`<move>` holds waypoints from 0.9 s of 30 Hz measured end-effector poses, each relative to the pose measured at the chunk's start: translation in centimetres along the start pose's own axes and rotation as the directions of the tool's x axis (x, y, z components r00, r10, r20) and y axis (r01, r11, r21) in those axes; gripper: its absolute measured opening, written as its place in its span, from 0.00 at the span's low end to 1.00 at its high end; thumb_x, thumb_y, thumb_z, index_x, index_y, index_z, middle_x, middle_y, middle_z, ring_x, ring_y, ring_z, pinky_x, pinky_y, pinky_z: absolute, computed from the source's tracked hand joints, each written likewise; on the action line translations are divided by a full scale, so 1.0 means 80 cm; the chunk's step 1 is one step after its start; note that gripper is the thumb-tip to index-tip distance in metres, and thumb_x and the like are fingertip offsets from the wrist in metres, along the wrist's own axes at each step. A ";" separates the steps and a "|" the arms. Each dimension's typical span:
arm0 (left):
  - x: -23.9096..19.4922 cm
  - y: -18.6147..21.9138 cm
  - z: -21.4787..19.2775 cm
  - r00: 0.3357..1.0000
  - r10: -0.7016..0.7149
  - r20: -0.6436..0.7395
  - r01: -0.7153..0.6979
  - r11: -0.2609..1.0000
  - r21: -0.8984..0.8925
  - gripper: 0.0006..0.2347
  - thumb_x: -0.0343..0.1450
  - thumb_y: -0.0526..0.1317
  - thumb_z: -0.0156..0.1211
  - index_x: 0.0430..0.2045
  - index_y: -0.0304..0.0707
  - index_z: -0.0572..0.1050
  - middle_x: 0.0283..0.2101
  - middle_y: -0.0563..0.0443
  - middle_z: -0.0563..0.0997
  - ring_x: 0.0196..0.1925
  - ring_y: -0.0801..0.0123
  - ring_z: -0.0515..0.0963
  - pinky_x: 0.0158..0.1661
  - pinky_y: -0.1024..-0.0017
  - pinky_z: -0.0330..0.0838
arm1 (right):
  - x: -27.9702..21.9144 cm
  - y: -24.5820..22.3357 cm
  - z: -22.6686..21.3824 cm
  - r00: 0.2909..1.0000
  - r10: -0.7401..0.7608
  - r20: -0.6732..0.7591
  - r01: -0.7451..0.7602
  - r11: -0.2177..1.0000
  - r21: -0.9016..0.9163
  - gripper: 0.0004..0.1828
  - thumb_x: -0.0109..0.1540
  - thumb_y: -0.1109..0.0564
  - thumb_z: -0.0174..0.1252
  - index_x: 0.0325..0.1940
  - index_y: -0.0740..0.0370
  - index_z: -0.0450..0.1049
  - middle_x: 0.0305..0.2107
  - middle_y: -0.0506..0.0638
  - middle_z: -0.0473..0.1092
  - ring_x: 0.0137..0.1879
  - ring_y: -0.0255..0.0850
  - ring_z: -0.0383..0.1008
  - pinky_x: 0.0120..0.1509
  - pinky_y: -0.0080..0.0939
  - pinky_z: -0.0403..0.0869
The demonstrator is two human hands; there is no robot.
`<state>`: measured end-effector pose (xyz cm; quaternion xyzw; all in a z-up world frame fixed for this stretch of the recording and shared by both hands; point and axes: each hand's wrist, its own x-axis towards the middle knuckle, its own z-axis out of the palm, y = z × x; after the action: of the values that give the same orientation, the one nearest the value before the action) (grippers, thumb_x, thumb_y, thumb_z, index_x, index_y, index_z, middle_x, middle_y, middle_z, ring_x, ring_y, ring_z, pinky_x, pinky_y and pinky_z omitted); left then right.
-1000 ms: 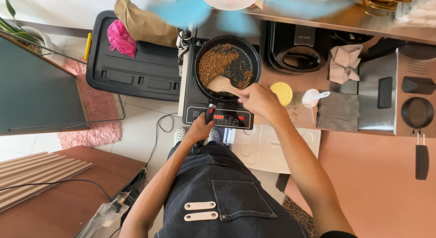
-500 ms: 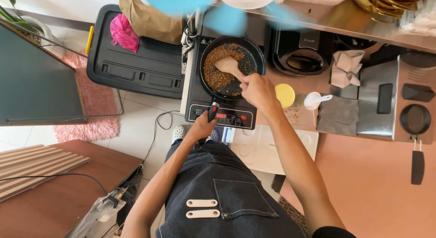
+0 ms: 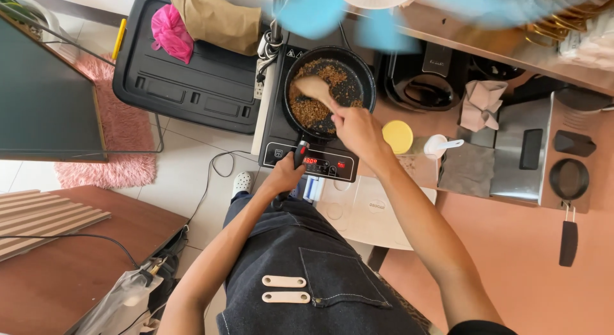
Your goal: Roasting coffee beans in a pan on an induction cooker by stirring them continuously.
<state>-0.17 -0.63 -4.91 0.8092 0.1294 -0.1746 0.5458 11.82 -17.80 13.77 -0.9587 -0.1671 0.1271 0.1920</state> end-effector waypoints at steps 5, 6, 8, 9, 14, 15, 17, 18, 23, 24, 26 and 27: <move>-0.015 0.033 -0.026 0.996 -0.073 0.050 0.072 0.997 0.015 0.16 0.69 0.45 0.57 0.41 0.27 0.69 0.32 0.27 0.81 0.34 0.39 0.85 0.37 0.52 0.77 | -0.007 0.023 -0.039 0.994 0.069 -0.085 -0.072 0.997 -0.040 0.16 0.66 0.50 0.57 0.57 0.48 0.79 0.29 0.64 0.75 0.34 0.61 0.78 0.42 0.56 0.75; -0.019 0.047 -0.030 0.987 -0.114 0.116 0.111 0.993 0.034 0.17 0.70 0.45 0.57 0.42 0.27 0.68 0.32 0.27 0.81 0.32 0.40 0.86 0.36 0.53 0.79 | -0.001 0.054 -0.031 0.969 0.025 -0.245 -0.043 0.997 -0.067 0.14 0.68 0.50 0.58 0.56 0.52 0.80 0.32 0.65 0.75 0.37 0.62 0.78 0.41 0.56 0.75; 0.015 -0.024 0.000 0.998 0.049 0.037 -0.051 0.996 0.071 0.17 0.70 0.45 0.60 0.41 0.26 0.69 0.31 0.25 0.81 0.33 0.38 0.83 0.35 0.52 0.77 | 0.031 0.065 -0.011 0.966 0.037 -0.256 -0.030 0.999 0.031 0.14 0.68 0.50 0.58 0.56 0.53 0.80 0.32 0.64 0.75 0.37 0.61 0.77 0.41 0.55 0.76; 0.032 -0.059 0.017 0.976 0.216 -0.043 -0.210 0.972 0.110 0.17 0.71 0.44 0.63 0.40 0.25 0.70 0.31 0.24 0.81 0.35 0.36 0.81 0.35 0.51 0.76 | 0.045 0.072 -0.003 0.963 0.040 -0.266 -0.007 0.992 0.123 0.14 0.68 0.50 0.59 0.56 0.54 0.80 0.32 0.64 0.74 0.37 0.60 0.77 0.40 0.53 0.76; -0.005 0.020 -0.017 0.996 -0.035 0.078 0.035 0.999 0.000 0.15 0.70 0.43 0.57 0.40 0.25 0.67 0.27 0.27 0.81 0.24 0.46 0.84 0.27 0.55 0.78 | -0.014 -0.016 -0.030 0.998 0.034 0.047 -0.036 0.999 0.022 0.16 0.64 0.53 0.57 0.56 0.50 0.79 0.28 0.61 0.76 0.32 0.55 0.79 0.40 0.54 0.75; -0.009 0.025 -0.019 0.996 -0.046 0.082 0.047 0.999 -0.012 0.16 0.70 0.43 0.57 0.40 0.25 0.66 0.27 0.28 0.80 0.23 0.46 0.84 0.25 0.56 0.78 | -0.027 -0.011 -0.023 0.992 -0.114 0.048 0.117 0.992 -0.052 0.16 0.62 0.54 0.60 0.54 0.53 0.81 0.30 0.61 0.77 0.33 0.56 0.79 0.40 0.54 0.75; -0.010 0.021 -0.018 0.995 -0.050 0.086 0.053 0.998 -0.035 0.15 0.70 0.42 0.57 0.40 0.25 0.67 0.26 0.29 0.81 0.22 0.48 0.84 0.24 0.57 0.77 | -0.044 0.011 -0.032 0.990 -0.118 0.077 0.129 0.980 -0.149 0.15 0.60 0.55 0.60 0.50 0.52 0.82 0.31 0.58 0.78 0.35 0.54 0.80 0.42 0.53 0.76; -0.009 0.020 -0.017 0.995 -0.047 0.083 0.052 0.997 -0.063 0.15 0.70 0.42 0.57 0.39 0.25 0.67 0.24 0.30 0.81 0.21 0.50 0.83 0.23 0.58 0.76 | -0.052 0.022 -0.037 0.986 -0.126 0.105 0.149 0.957 -0.250 0.14 0.58 0.56 0.60 0.47 0.51 0.84 0.32 0.56 0.79 0.37 0.52 0.80 0.43 0.52 0.76; -0.020 0.037 -0.024 0.994 -0.054 0.100 0.061 0.996 -0.067 0.15 0.70 0.42 0.57 0.41 0.26 0.67 0.24 0.32 0.80 0.19 0.52 0.82 0.22 0.59 0.75 | -0.066 0.024 -0.111 0.982 0.115 0.152 -0.075 0.966 -0.246 0.16 0.63 0.57 0.53 0.51 0.51 0.82 0.34 0.57 0.80 0.38 0.54 0.81 0.46 0.53 0.76; -0.019 0.037 -0.025 0.992 -0.069 0.104 0.077 0.994 -0.076 0.15 0.71 0.42 0.57 0.40 0.25 0.67 0.24 0.31 0.80 0.19 0.51 0.82 0.21 0.58 0.75 | -0.068 0.021 -0.124 0.948 0.235 0.217 -0.171 0.945 -0.277 0.14 0.67 0.55 0.52 0.51 0.52 0.82 0.35 0.60 0.80 0.41 0.54 0.82 0.50 0.52 0.76; -0.011 0.023 -0.019 0.996 -0.040 0.085 0.045 0.997 -0.068 0.15 0.71 0.42 0.57 0.40 0.25 0.67 0.24 0.31 0.80 0.19 0.51 0.82 0.22 0.58 0.75 | -0.073 0.021 -0.114 0.922 0.256 0.290 -0.185 0.950 -0.252 0.15 0.66 0.52 0.52 0.52 0.50 0.81 0.38 0.58 0.79 0.44 0.53 0.80 0.51 0.53 0.74; -0.009 0.015 -0.015 0.998 -0.012 0.068 0.016 0.998 -0.061 0.15 0.70 0.42 0.58 0.40 0.26 0.68 0.24 0.31 0.80 0.20 0.51 0.83 0.24 0.59 0.76 | -0.076 0.022 -0.109 0.890 0.275 0.364 -0.200 0.952 -0.231 0.16 0.65 0.49 0.52 0.54 0.47 0.80 0.42 0.56 0.79 0.48 0.52 0.79 0.53 0.55 0.73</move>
<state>-0.15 0.06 -3.20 0.7846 0.1220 -0.2016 0.5734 9.42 -24.41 21.92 -0.9406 -0.0943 0.3227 0.0465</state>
